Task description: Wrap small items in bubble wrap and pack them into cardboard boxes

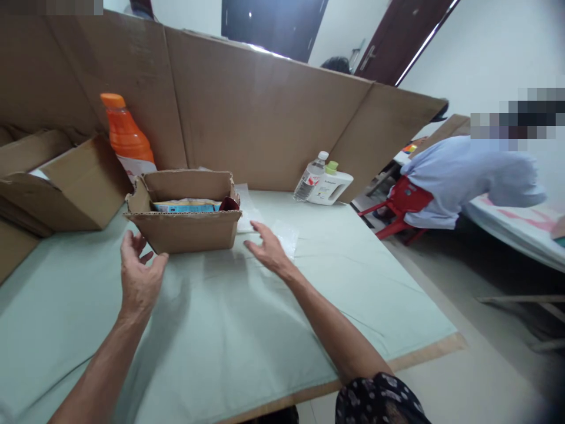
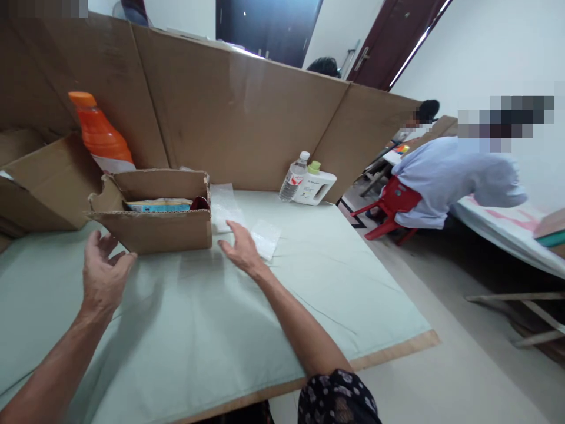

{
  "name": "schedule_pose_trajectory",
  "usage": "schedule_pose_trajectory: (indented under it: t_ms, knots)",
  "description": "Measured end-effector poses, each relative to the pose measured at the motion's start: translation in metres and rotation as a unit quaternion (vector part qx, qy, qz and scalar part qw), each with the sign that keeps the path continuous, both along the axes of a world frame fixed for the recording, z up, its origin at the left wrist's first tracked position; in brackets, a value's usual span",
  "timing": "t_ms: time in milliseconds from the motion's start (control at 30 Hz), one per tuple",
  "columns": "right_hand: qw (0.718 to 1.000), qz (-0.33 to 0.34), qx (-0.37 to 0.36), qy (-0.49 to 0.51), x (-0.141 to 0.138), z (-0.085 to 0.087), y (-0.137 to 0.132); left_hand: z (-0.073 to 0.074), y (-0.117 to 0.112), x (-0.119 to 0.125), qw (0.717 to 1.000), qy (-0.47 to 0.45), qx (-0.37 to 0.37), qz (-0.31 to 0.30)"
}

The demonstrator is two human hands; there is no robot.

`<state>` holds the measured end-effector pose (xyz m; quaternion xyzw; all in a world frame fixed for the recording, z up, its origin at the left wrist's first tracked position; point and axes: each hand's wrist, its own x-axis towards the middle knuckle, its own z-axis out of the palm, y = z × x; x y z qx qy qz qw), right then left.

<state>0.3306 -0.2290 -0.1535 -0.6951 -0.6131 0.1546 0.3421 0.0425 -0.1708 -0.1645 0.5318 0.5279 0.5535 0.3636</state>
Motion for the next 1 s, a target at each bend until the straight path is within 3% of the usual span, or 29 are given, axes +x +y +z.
schedule_pose_trajectory:
  t_ms: [133, 267, 433, 567, 633, 800, 1000]
  knots:
    - [0.974, -0.114, -0.099, -0.170, 0.055, -0.003, -0.026, -0.007, -0.039, -0.010, 0.999, 0.045, -0.027, -0.009]
    - [0.963, -0.094, -0.142, -0.207, 0.069, -0.008, -0.045, -0.018, -0.091, -0.013, 0.990, 0.109, -0.081, -0.043]
    - [0.972, -0.032, -0.109, -0.205, 0.021, -0.016, -0.085, -0.021, -0.135, -0.017, 0.970, 0.189, -0.031, -0.146]
    - [0.973, 0.160, -0.060, -0.157, -0.024, -0.016, -0.132, -0.012, -0.151, -0.021, 0.954, 0.222, 0.007, -0.202]
    - [0.970, 0.204, -0.053, -0.121, -0.034, -0.013, -0.147, -0.011, -0.155, -0.020, 0.946, 0.232, 0.016, -0.225]
    - [0.986, 0.097, -0.079, -0.106, -0.038, -0.017, -0.147, -0.020, -0.158, -0.008, 0.934, 0.238, 0.045, -0.262]
    - [0.979, 0.085, -0.086, -0.164, -0.054, -0.033, -0.129, -0.033, -0.157, 0.004, 0.932, 0.238, 0.073, -0.263]
